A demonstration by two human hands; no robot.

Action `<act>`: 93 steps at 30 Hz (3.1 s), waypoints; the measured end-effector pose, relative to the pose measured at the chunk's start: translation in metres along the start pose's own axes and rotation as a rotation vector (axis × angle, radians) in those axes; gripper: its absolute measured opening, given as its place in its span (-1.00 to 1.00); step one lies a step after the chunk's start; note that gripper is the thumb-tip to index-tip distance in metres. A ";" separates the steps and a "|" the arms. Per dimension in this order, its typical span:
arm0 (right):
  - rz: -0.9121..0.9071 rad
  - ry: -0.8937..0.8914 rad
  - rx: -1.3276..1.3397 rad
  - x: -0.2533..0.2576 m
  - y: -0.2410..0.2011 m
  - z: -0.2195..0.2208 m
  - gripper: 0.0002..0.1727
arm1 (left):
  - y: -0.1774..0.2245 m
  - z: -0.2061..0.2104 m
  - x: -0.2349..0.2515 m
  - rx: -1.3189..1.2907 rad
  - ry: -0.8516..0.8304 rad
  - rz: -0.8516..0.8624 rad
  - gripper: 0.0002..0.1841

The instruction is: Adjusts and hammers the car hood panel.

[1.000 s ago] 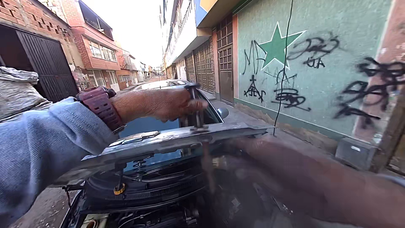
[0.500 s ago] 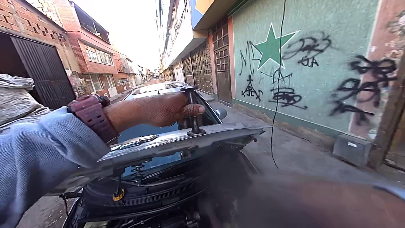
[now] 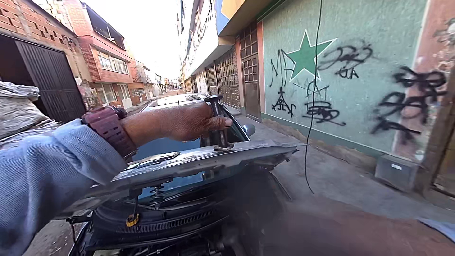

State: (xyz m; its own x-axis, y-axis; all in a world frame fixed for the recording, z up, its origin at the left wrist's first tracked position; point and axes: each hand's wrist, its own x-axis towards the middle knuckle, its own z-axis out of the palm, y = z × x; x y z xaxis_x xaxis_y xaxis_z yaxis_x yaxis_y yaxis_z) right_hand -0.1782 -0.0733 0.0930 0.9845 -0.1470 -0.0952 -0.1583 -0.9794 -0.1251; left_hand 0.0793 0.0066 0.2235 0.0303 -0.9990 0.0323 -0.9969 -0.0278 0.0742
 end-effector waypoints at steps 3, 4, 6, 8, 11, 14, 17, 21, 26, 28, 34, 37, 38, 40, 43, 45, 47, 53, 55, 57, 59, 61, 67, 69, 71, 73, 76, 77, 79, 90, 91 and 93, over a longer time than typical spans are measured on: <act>0.070 0.219 -0.031 0.006 0.012 -0.015 -0.71 | 0.004 0.003 0.002 -0.011 -0.021 -0.040 -0.33; 0.106 0.260 -0.049 0.008 0.011 -0.015 -0.69 | 0.004 0.003 0.003 -0.001 -0.005 -0.028 -0.32; 0.042 0.218 -0.030 0.006 0.003 0.002 -0.71 | 0.003 -0.001 0.005 0.036 0.011 -0.006 -0.32; -0.057 0.092 0.006 -0.001 -0.001 0.015 -0.80 | 0.006 0.001 0.007 0.025 -0.006 0.015 -0.34; -0.004 0.211 0.029 0.004 0.009 -0.001 -0.76 | 0.009 0.003 0.007 0.035 -0.020 0.007 -0.34; 0.022 0.268 0.024 0.010 0.013 0.005 -0.67 | 0.007 -0.002 0.004 0.005 -0.030 -0.001 -0.33; -0.056 0.047 0.024 0.002 0.011 0.008 -0.77 | 0.007 0.002 0.007 0.027 -0.060 -0.005 -0.34; 0.034 0.320 0.024 0.006 0.020 -0.001 -0.68 | 0.001 0.002 0.007 -0.013 -0.034 -0.005 -0.33; -0.078 0.188 0.100 -0.002 0.011 0.013 -0.76 | 0.000 0.005 0.007 0.017 -0.045 -0.032 -0.32; 0.023 0.291 0.108 0.000 0.028 0.002 -0.66 | 0.000 0.007 0.009 -0.004 -0.029 -0.037 -0.32; -0.048 0.176 0.158 -0.007 0.024 0.012 -0.74 | 0.003 0.009 0.011 -0.038 -0.040 -0.046 -0.36; 0.041 0.328 0.189 -0.005 0.037 -0.001 -0.63 | 0.005 0.008 0.014 -0.052 -0.020 -0.058 -0.35; 0.046 0.342 0.200 -0.005 0.032 0.004 -0.63 | 0.004 0.006 0.014 -0.056 -0.019 -0.054 -0.34; -0.021 0.288 0.197 -0.010 0.022 0.018 -0.68 | 0.004 0.003 0.017 -0.043 -0.039 -0.057 -0.35; -0.089 0.244 0.198 -0.012 0.027 0.013 -0.72 | 0.009 0.008 0.023 0.006 -0.065 -0.043 -0.36; 0.013 0.341 0.206 -0.009 0.043 0.007 -0.62 | 0.010 0.007 0.025 0.006 -0.053 -0.051 -0.36; 0.048 0.366 0.233 -0.008 0.040 0.017 -0.60 | 0.008 0.001 0.022 -0.004 -0.039 -0.065 -0.36; -0.060 0.302 0.220 -0.008 0.047 0.005 -0.69 | 0.008 0.007 0.030 0.000 -0.074 -0.064 -0.34; 0.030 0.357 0.210 -0.007 0.049 0.010 -0.64 | 0.007 0.005 0.029 -0.014 -0.054 -0.060 -0.33; -0.022 0.312 0.241 -0.010 0.032 0.024 -0.69 | 0.008 0.001 0.026 -0.025 -0.050 -0.064 -0.36; -0.068 0.236 0.229 -0.013 0.023 0.026 -0.75 | 0.008 0.005 0.028 -0.027 -0.074 -0.055 -0.37; -0.037 0.316 0.228 -0.005 0.035 0.019 -0.68 | 0.008 0.008 0.027 -0.034 -0.082 -0.052 -0.37; -0.065 0.250 0.241 -0.011 0.026 0.032 -0.76 | 0.007 0.002 0.024 -0.052 -0.096 -0.060 -0.39; -0.064 0.352 0.278 -0.008 0.037 0.024 -0.71 | 0.006 0.006 0.026 -0.040 -0.102 -0.084 -0.37; 0.021 0.409 0.248 -0.003 0.040 0.022 -0.65 | 0.005 0.006 0.026 -0.081 -0.084 -0.082 -0.37; -0.030 0.374 0.183 -0.003 0.030 0.034 -0.68 | 0.005 -0.001 0.027 -0.061 -0.101 -0.074 -0.34; -0.118 0.280 0.162 -0.009 0.025 0.030 -0.79 | 0.009 0.002 0.029 -0.007 -0.140 -0.071 -0.32; -0.100 0.351 0.181 -0.007 0.031 0.025 -0.76 | 0.010 0.003 0.029 -0.012 -0.141 -0.068 -0.33; -0.028 0.478 0.149 -0.003 0.038 0.019 -0.70 | 0.013 0.001 0.026 -0.080 -0.116 -0.067 -0.34; -0.136 0.433 0.035 -0.001 0.042 0.013 -0.75 | -0.003 -0.003 0.016 -0.084 -0.067 -0.071 -0.30; -0.167 0.323 0.057 -0.002 0.035 0.018 -0.74 | -0.004 -0.002 0.017 -0.067 -0.074 -0.075 -0.30; -0.180 0.197 0.133 -0.005 0.031 0.010 -0.76 | -0.001 0.001 0.020 -0.027 -0.088 -0.090 -0.33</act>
State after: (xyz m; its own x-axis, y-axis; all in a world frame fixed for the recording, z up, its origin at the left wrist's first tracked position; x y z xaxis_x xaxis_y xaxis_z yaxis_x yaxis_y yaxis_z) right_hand -0.1892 -0.1018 0.0793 0.9912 -0.0095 0.1318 0.0243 -0.9673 -0.2524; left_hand 0.0804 -0.0131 0.2228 0.1123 -0.9917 -0.0630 -0.9879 -0.1182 0.1001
